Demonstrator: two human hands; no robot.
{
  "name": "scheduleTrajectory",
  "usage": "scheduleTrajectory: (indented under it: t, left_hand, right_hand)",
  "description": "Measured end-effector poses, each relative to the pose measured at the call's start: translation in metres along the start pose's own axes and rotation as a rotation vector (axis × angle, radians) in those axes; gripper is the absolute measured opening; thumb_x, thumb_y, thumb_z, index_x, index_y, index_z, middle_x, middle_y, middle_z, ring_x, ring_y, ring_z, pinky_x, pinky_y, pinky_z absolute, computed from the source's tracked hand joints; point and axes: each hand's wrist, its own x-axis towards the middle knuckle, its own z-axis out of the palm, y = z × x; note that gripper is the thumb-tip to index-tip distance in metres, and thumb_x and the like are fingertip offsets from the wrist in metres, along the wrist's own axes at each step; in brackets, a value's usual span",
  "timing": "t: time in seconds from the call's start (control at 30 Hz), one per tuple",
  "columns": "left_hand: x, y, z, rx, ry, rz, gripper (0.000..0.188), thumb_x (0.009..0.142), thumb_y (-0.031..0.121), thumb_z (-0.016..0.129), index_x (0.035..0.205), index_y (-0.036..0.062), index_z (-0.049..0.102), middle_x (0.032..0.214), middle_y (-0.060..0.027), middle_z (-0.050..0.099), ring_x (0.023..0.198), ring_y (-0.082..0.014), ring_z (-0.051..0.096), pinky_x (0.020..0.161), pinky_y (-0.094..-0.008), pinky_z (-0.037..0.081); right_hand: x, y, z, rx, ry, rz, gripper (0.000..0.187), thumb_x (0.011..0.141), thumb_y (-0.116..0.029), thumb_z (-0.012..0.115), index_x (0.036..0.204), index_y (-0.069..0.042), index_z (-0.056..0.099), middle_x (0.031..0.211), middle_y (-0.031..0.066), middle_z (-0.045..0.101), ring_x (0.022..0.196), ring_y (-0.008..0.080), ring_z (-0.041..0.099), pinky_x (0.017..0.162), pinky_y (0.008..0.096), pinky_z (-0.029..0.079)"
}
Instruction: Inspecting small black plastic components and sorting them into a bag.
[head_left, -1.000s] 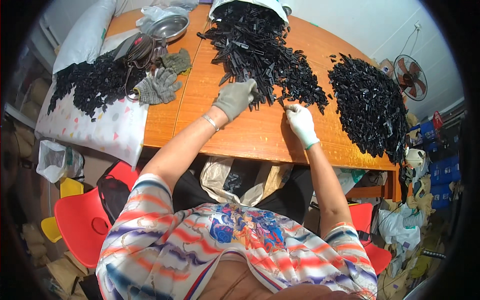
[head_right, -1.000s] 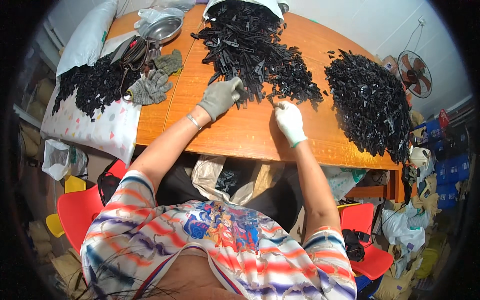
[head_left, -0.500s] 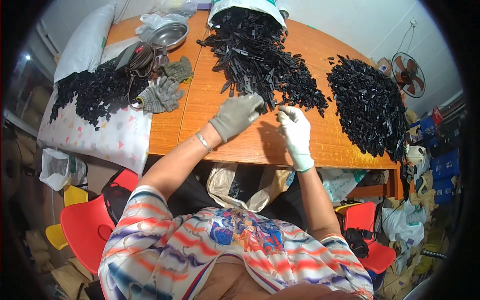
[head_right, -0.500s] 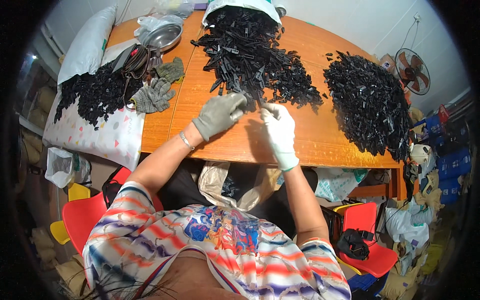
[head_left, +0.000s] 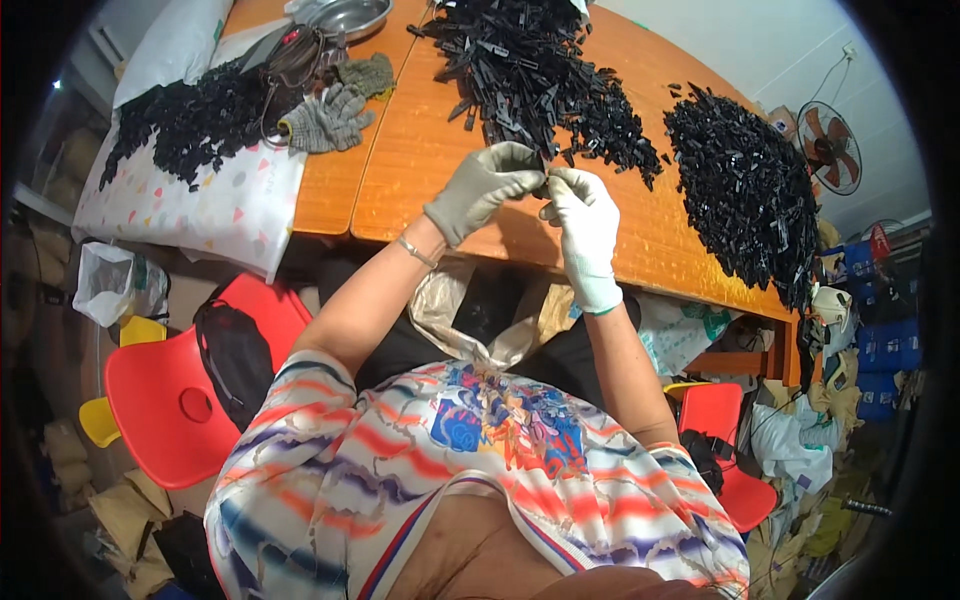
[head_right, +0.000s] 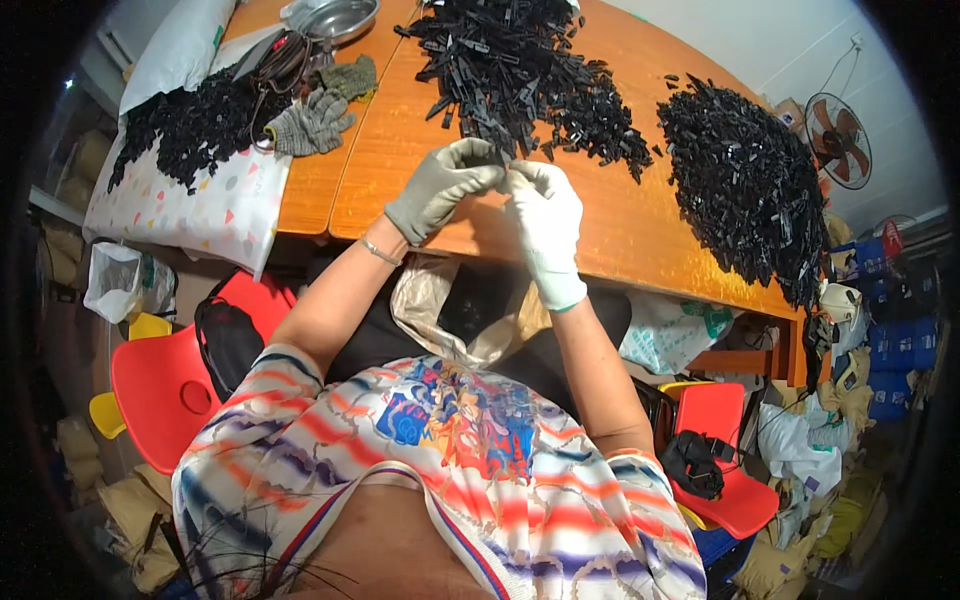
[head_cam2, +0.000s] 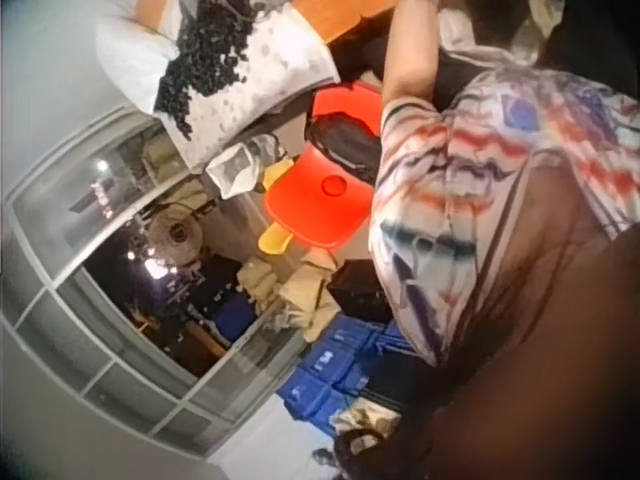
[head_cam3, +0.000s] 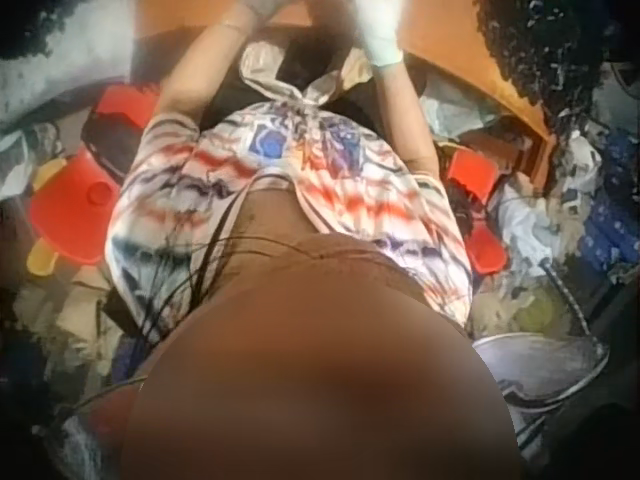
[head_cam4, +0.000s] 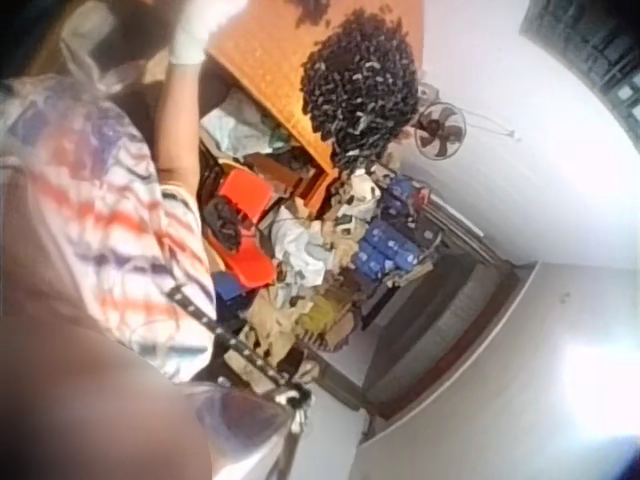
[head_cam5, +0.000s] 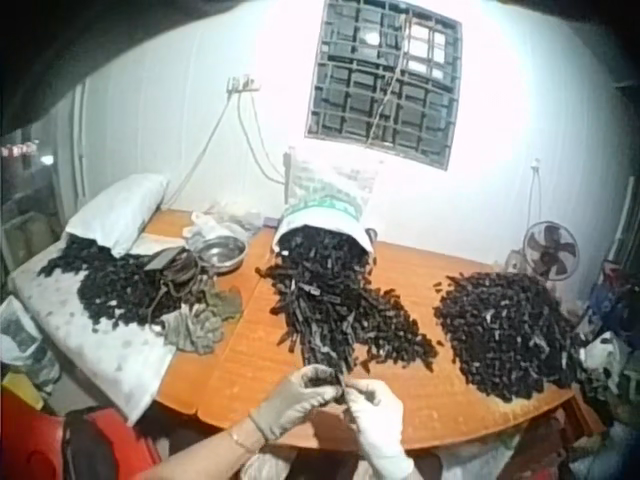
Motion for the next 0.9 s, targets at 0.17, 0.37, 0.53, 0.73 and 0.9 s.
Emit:
scheduleTrajectory:
  t: [0.17, 0.37, 0.53, 0.73, 0.9]
  left_hand:
    - [-0.007, -0.016, 0.023, -0.351, -0.032, -0.013, 0.024, 0.096, 0.016, 0.055, 0.116, 0.0041, 0.048, 0.103, -0.0058, 0.059, 0.09, -0.015, 0.061, 0.081, -0.0297, 0.052]
    - [-0.022, -0.024, 0.03, -0.534, -0.089, -0.062, 0.021, 0.1, 0.016, 0.046, 0.118, 0.0049, 0.047, 0.097, -0.006, 0.055, 0.09, -0.0145, 0.056, 0.078, -0.0292, 0.05]
    - [-0.029, -0.017, 0.037, -0.454, -0.097, -0.041, 0.025, 0.1, 0.014, 0.043, 0.121, 0.0019, 0.046, 0.096, -0.0058, 0.056, 0.089, -0.0151, 0.056, 0.078, -0.0277, 0.048]
    - [-0.033, -0.011, 0.036, -0.417, -0.13, -0.089, 0.028, 0.1, 0.018, 0.041, 0.121, -0.0006, 0.047, 0.094, -0.0081, 0.059, 0.088, -0.0173, 0.058, 0.08, -0.0302, 0.048]
    - [-0.034, -0.017, 0.036, -0.426, -0.139, -0.106, 0.029, 0.1, 0.02, 0.04, 0.122, 0.0003, 0.047, 0.094, -0.0071, 0.059, 0.085, -0.0166, 0.058, 0.079, -0.0296, 0.048]
  right_hand:
    - [-0.009, -0.006, -0.016, -0.067, 0.04, -0.003, 0.02, 0.091, -0.014, 0.062, 0.104, 0.0, 0.065, 0.08, 0.0005, 0.062, 0.06, 0.0045, 0.051, 0.055, 0.0187, 0.043]
    - [-0.01, -0.013, -0.014, -0.042, 0.055, -0.065, 0.026, 0.09, -0.01, 0.06, 0.113, 0.003, 0.061, 0.097, 0.0071, 0.066, 0.067, 0.0072, 0.058, 0.063, 0.0207, 0.048]
    - [-0.008, -0.007, -0.01, -0.061, 0.095, -0.075, 0.025, 0.09, -0.009, 0.061, 0.113, 0.002, 0.061, 0.096, 0.0061, 0.066, 0.071, 0.0072, 0.059, 0.062, 0.0201, 0.047]
    - [-0.004, -0.013, -0.008, -0.065, 0.152, -0.073, 0.02, 0.089, -0.009, 0.063, 0.107, 0.0, 0.064, 0.089, 0.0027, 0.066, 0.067, 0.0047, 0.055, 0.055, 0.0185, 0.044]
    - [-0.004, -0.008, -0.01, -0.135, 0.138, -0.125, 0.02, 0.088, -0.01, 0.065, 0.106, 0.001, 0.064, 0.086, 0.0028, 0.065, 0.064, 0.0037, 0.054, 0.054, 0.0182, 0.044]
